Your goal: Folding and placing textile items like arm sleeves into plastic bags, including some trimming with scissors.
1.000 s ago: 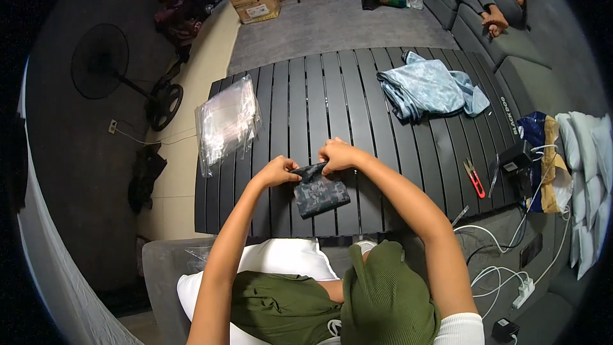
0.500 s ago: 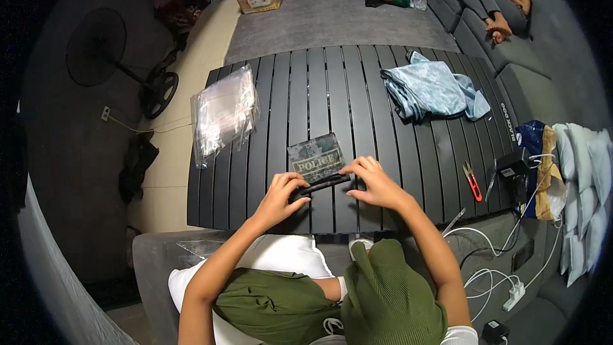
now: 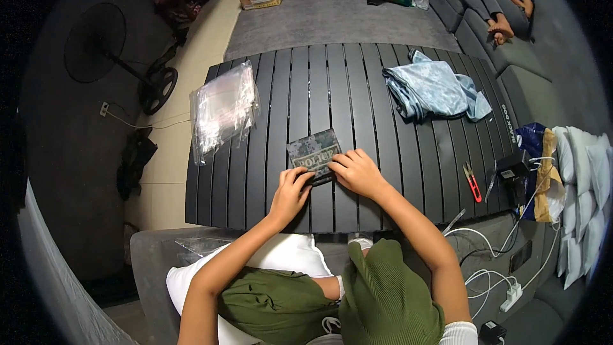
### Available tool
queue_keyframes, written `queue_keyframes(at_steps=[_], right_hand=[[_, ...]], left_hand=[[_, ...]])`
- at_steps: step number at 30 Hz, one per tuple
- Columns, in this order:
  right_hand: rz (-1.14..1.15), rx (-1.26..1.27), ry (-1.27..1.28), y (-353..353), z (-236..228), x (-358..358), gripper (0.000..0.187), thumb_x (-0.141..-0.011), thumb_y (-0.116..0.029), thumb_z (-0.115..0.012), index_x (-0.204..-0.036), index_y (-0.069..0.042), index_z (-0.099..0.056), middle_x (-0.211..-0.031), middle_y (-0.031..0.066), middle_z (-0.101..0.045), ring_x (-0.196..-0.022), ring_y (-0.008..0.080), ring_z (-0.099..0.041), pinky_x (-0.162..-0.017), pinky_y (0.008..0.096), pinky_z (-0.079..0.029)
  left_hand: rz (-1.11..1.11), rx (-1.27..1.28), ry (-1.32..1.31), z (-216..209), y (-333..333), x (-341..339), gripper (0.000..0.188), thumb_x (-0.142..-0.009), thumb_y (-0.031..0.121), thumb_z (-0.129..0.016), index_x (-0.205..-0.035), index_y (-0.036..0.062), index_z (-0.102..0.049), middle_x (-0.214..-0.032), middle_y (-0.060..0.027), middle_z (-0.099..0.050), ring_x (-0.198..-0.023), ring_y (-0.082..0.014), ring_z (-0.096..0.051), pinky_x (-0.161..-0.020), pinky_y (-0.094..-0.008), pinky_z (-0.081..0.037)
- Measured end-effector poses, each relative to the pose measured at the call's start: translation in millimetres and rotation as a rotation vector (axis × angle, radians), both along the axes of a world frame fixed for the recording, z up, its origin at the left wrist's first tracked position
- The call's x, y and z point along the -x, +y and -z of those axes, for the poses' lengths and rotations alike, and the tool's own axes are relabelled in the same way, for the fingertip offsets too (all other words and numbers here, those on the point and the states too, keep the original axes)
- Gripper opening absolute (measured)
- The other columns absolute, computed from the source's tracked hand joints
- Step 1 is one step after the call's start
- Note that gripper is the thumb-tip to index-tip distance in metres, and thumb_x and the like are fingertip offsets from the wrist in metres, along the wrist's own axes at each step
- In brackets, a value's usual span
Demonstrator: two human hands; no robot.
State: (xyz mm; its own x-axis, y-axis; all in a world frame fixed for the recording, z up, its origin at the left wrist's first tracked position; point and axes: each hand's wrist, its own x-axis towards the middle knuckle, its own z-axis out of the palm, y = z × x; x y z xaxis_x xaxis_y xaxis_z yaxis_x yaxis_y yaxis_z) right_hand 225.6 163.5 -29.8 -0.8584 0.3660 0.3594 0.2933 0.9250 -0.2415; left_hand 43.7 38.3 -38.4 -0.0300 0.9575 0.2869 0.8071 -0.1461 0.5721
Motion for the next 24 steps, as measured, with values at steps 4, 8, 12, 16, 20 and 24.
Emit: queue_keyframes(at_steps=[4,8,12,16,20,24], right_hand=[[-0.021,-0.148,0.124,0.7,2.1,4.2,0.024,-0.067,-0.009,-0.065,-0.09,-0.007,-0.06,-0.093,0.0027,-0.06,-0.08,0.019,-0.054,-0.069,0.0321,-0.041],[-0.034,-0.073,0.226,-2.6,-1.1,0.9,0.022,-0.067,-0.006,-0.065,-0.088,-0.005,-0.06,-0.091,0.0039,-0.06,-0.079,0.02,-0.055,-0.068,0.0313,-0.042],[-0.013,-0.042,0.295,-7.8,2.1,-8.9,0.022,-0.067,-0.006,-0.066,-0.087,-0.005,-0.06,-0.092,0.004,-0.06,-0.079,0.0204,-0.056,-0.069,0.0311,-0.042],[-0.039,0.015,0.214,-15.8,0.3,-17.1,0.02,-0.068,-0.008,-0.067,-0.086,-0.007,-0.059,-0.09,0.0033,-0.059,-0.083,0.0208,-0.054,-0.071,0.0319,-0.042],[-0.027,0.045,0.183,-18.3,8.8,-21.5,0.017,-0.069,-0.009,-0.066,-0.085,-0.008,-0.06,-0.086,0.0018,-0.058,-0.085,0.0206,-0.053,-0.073,0.0329,-0.041],[-0.043,0.015,0.185,-17.9,17.4,-25.0,0.015,-0.07,-0.009,-0.066,-0.084,-0.009,-0.061,-0.085,0.001,-0.057,-0.083,0.0199,-0.053,-0.072,0.0325,-0.041]], left_hand=[[-0.007,-0.026,-0.054,-0.2,-0.6,6.8,0.031,-0.073,0.003,-0.063,-0.102,0.0054,-0.057,-0.104,-0.0094,-0.051,-0.098,-0.0295,-0.046,-0.083,-0.0356,-0.043],[0.022,-0.061,-0.079,-3.5,0.7,7.9,0.025,-0.071,-0.001,-0.061,-0.095,0.0044,-0.058,-0.093,-0.0077,-0.055,-0.092,-0.0284,-0.049,-0.079,-0.0353,-0.044],[0.076,-0.082,-0.051,-9.2,-0.4,3.1,0.022,-0.071,-0.002,-0.06,-0.092,0.0045,-0.059,-0.091,-0.0069,-0.056,-0.09,-0.0281,-0.05,-0.077,-0.0351,-0.045],[0.107,-0.074,0.11,-8.7,-6.0,8.1,0.017,-0.072,0.005,-0.063,-0.089,0.0058,-0.059,-0.09,-0.0054,-0.056,-0.087,-0.0263,-0.051,-0.073,-0.0344,-0.045],[0.111,-0.085,0.105,-0.7,-7.4,14.3,0.015,-0.072,0.009,-0.066,-0.086,0.0059,-0.059,-0.089,-0.0049,-0.057,-0.084,-0.0251,-0.051,-0.072,-0.0329,-0.044],[0.087,-0.102,0.104,8.0,-6.5,19.7,0.015,-0.072,0.011,-0.067,-0.083,0.0055,-0.058,-0.082,-0.0061,-0.055,-0.079,-0.0248,-0.051,-0.07,-0.0331,-0.043]])
